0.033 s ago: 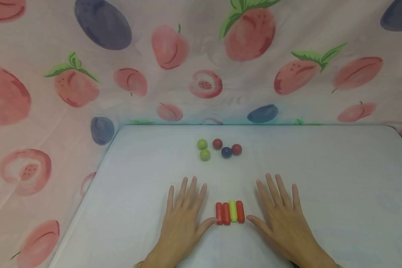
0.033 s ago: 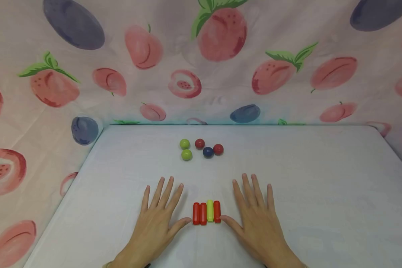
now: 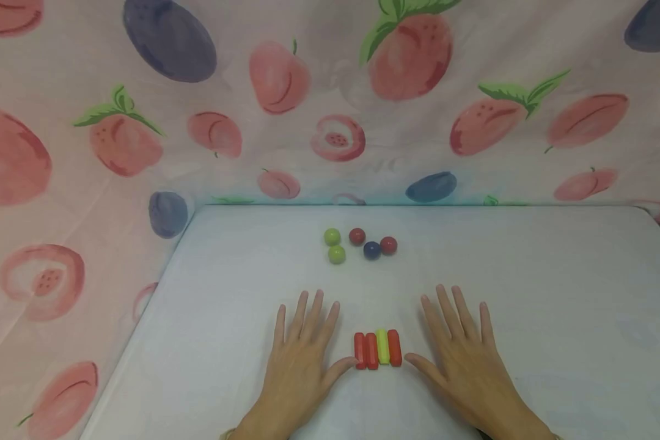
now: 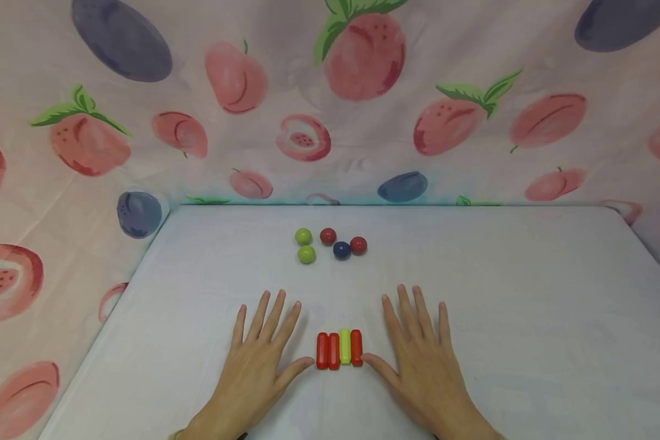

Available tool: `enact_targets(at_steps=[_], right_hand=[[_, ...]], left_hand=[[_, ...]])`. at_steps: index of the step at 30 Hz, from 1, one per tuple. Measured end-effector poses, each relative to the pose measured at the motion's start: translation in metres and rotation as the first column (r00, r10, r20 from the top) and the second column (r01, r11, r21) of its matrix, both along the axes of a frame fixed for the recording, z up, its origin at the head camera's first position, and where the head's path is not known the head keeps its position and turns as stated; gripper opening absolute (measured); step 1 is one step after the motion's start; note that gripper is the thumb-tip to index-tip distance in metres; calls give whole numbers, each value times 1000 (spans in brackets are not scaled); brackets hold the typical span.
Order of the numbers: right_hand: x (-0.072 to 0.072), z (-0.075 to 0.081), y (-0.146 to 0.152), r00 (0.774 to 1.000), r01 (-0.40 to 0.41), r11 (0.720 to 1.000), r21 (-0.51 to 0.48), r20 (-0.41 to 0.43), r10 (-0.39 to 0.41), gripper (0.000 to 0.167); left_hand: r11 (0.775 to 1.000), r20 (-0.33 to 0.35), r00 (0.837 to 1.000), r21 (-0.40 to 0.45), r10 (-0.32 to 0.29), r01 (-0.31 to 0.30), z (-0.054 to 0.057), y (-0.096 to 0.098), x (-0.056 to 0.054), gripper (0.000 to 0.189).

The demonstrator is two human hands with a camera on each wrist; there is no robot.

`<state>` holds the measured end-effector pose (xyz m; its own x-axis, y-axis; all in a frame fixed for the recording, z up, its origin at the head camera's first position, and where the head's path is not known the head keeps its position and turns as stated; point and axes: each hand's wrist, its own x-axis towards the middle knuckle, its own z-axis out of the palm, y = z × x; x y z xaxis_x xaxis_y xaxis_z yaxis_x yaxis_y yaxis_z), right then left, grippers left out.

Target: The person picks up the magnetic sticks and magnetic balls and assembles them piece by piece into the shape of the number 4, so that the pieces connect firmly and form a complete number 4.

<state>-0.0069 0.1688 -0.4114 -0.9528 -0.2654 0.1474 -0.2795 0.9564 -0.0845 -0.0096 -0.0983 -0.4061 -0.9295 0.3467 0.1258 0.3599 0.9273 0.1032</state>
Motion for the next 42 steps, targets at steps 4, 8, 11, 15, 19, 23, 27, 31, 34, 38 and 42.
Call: enact_targets(at_steps=[4, 8, 11, 15, 19, 23, 27, 31, 34, 38, 42], right_hand=[[0, 0, 0, 1000, -2, 1000, 0, 1, 2, 97], [-1, 0, -1, 1000, -12, 1000, -7, -18, 12, 97], [-1, -1, -1, 999, -21, 1000, -11, -29, 21, 96], [-1, -1, -2, 999, -28, 1000, -12, -24, 28, 97], [-1, 1, -3, 1000, -24, 1000, -9, -14, 24, 96], [-1, 2, -4, 1000, -15, 1000, 3, -5, 15, 96], [-1, 2, -4, 1000, -17, 1000, 2, -12, 17, 96], [-2, 2, -4, 999, -28, 1000, 1, -24, 28, 96], [-3, 3, -4, 999, -34, 999, 16, -29, 35, 97], [-5, 4, -5, 999, -35, 999, 28, -38, 37, 99], [-8, 5, -5, 998, -35, 999, 12, -52, 35, 100]], left_hand=[[1000, 3, 1000, 1, 0, 0, 1, 0, 1, 80], [1000, -4, 1000, -4, 0, 0, 1, -1, 1, 81], [1000, -9, 1000, -2, 0, 0, 1, -1, 1, 81], [1000, -19, 1000, 8, 0, 0, 1, -1, 2, 81], [1000, -45, 999, 16, -1, 2, 0, -1, 2, 82], [1000, -61, 998, 22, -5, 6, 0, -2, 2, 82], [1000, -58, 998, 14, -1, 2, 2, -2, 2, 82], [1000, -45, 999, 4, 4, -4, 3, -2, 3, 81], [1000, -28, 1000, 4, 7, -7, 4, -2, 3, 81], [1000, -16, 1000, 6, 14, -14, 6, -2, 3, 81], [1000, -6, 1000, 21, 16, -15, 7, -2, 3, 80]])
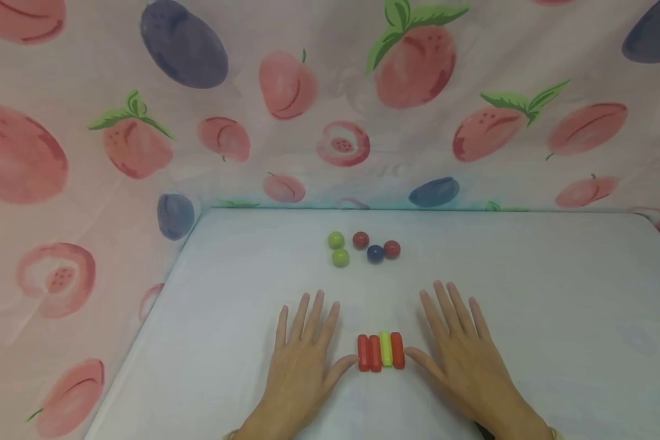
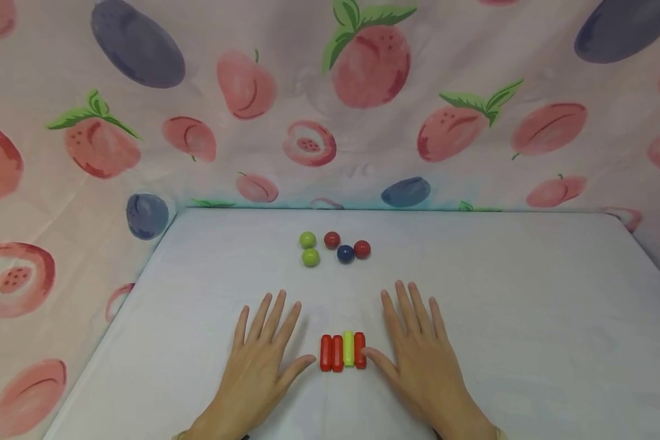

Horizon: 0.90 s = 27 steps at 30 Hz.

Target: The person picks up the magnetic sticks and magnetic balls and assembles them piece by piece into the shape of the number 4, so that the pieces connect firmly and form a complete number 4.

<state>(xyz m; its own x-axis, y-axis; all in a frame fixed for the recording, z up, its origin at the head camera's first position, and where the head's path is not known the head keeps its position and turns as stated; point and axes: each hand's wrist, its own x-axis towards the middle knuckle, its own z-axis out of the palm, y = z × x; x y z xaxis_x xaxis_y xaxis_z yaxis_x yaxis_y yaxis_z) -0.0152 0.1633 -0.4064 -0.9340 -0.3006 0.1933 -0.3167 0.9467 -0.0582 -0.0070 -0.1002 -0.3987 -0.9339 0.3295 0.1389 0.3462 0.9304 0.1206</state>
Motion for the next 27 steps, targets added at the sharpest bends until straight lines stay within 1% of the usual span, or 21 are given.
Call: enact_targets(at_steps=[7, 11, 16, 21, 27], right_hand=[[-8, 1, -1, 1000, 8, 1000, -24, 10, -8, 100], [-13, 1, -1, 1000, 6, 999, -41, 7, -5, 99], [-20, 2, -1, 1000, -19, 999, -50, -11, 18, 97], [-28, 3, -3, 1000, -26, 998, -59, 5, 27, 95], [-34, 4, -4, 999, -25, 997, -78, 37, 28, 94]], left_hand=[[1000, 13, 1000, 15, -2, 2, 1, 1, -1, 79], [999, 14, 1000, 47, -8, 7, 2, 2, -2, 78], [996, 24, 1000, 92, -18, 16, 4, 4, -3, 76], [991, 49, 999, 131, -21, 14, 6, 6, -4, 73], [985, 60, 998, 172, -30, 19, 6, 8, -4, 69]])
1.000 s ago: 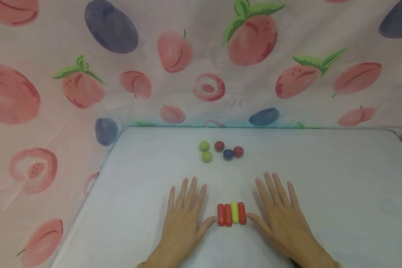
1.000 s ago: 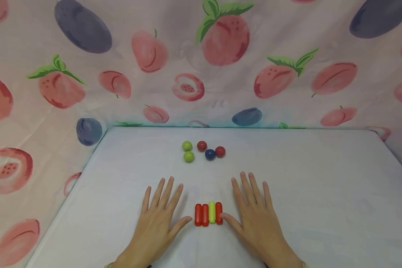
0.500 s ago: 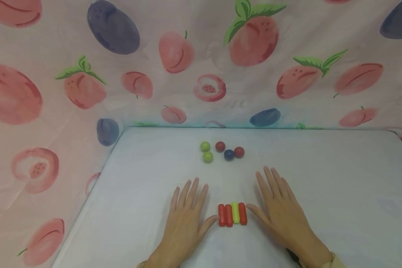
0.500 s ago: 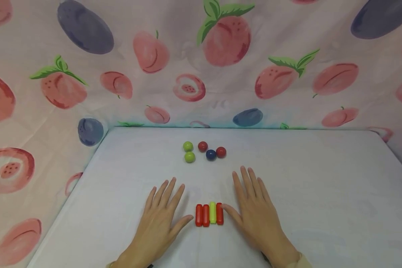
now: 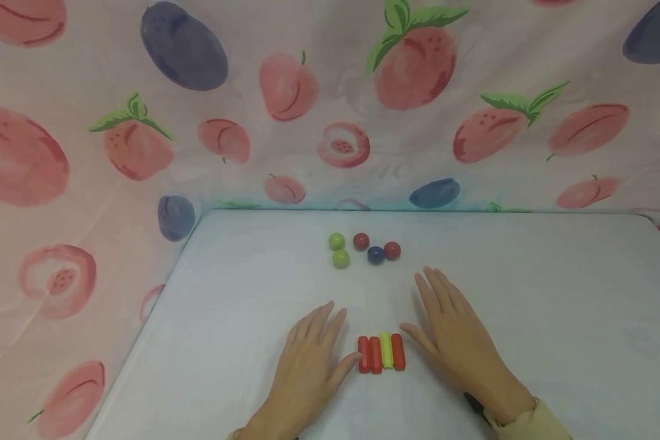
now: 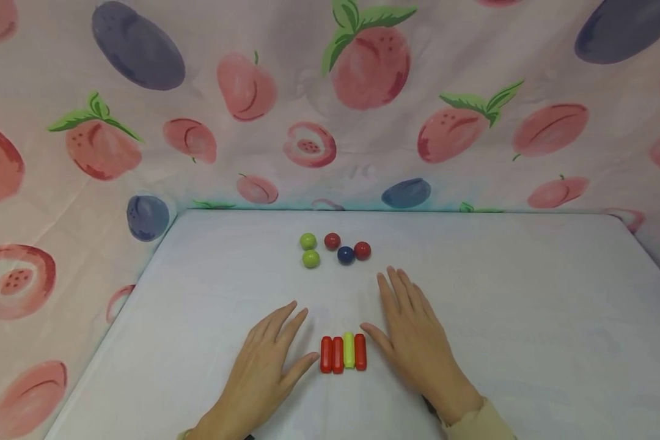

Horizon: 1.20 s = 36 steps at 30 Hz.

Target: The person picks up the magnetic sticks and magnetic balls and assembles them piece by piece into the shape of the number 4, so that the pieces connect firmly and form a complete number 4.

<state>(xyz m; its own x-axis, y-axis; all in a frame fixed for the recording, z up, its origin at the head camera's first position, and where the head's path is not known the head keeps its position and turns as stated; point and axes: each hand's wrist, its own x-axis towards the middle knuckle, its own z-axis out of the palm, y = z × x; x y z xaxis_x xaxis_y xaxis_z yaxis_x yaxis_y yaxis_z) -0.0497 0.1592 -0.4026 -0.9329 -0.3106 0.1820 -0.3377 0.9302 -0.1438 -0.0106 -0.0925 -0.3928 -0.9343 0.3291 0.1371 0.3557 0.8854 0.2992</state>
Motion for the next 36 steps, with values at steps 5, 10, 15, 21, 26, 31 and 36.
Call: enact_targets(at_steps=[5, 10, 15, 21, 26, 31, 36], right_hand=[[-5, 0, 0, 1000, -15, 999, -29, 0, 15, 92], [-10, 0, 1, 1000, -27, 999, -43, 0, 27, 91], [-16, 1, 1, 999, -40, 997, -61, -6, 40, 88], [-24, 1, 0, 999, -47, 996, -76, 2, 47, 84], [-31, -1, 0, 998, -58, 994, -89, 7, 58, 80], [-39, -4, 0, 997, -76, 993, -90, -14, 75, 78], [-48, -4, -2, 997, -83, 991, -105, -5, 83, 78]], left_hand=[[1000, 22, 1000, 26, -4, 4, 1, 2, 1, 64], [999, 32, 999, 41, -16, 14, 2, 4, 1, 62], [998, 65, 997, 56, -31, 27, 3, 6, 0, 63], [995, 131, 991, 93, -37, 25, 4, 7, -1, 62], [994, 137, 990, 103, -43, 29, 4, 9, -1, 59], [992, 142, 989, 123, -53, 36, 2, 9, -2, 55], [990, 149, 987, 136, -59, 39, 1, 10, -4, 52]])
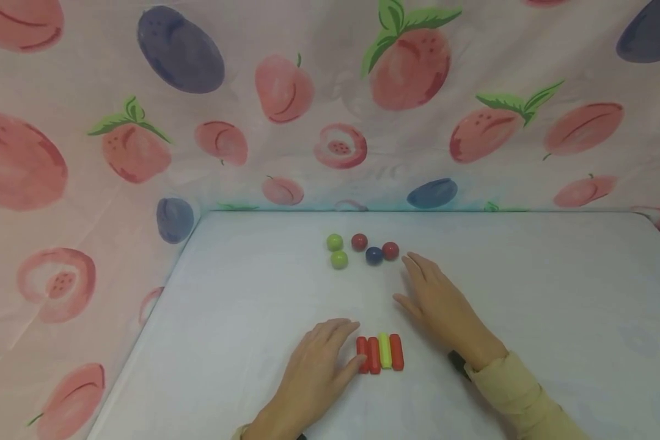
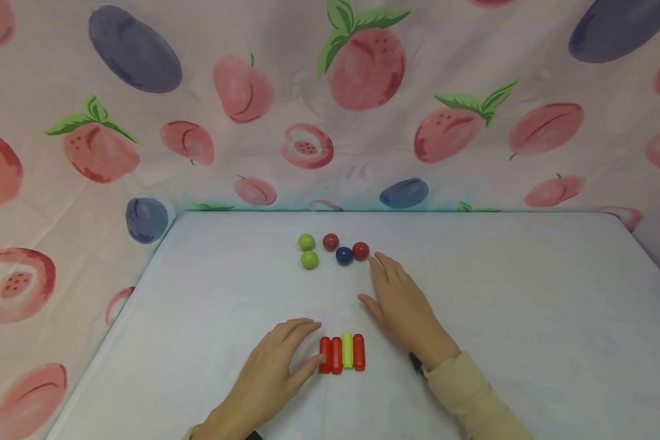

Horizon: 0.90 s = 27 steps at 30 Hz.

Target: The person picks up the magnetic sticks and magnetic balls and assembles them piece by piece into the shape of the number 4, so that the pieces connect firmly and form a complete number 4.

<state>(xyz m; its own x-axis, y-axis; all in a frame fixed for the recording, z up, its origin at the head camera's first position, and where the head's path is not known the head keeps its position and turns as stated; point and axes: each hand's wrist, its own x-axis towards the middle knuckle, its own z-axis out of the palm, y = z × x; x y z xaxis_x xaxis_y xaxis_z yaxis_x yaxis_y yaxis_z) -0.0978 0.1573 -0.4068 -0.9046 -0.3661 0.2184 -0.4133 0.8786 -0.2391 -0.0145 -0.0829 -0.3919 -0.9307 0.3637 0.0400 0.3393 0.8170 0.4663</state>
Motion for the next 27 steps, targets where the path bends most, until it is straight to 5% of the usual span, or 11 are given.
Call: enact_targets(at_steps=[27], right_hand=[[-41, 3, -14, 995, 1, 1000, -4, 102, -1, 72]], left_hand=[[1000, 89, 996, 27, 10, -13, -2, 5, -5, 47]])
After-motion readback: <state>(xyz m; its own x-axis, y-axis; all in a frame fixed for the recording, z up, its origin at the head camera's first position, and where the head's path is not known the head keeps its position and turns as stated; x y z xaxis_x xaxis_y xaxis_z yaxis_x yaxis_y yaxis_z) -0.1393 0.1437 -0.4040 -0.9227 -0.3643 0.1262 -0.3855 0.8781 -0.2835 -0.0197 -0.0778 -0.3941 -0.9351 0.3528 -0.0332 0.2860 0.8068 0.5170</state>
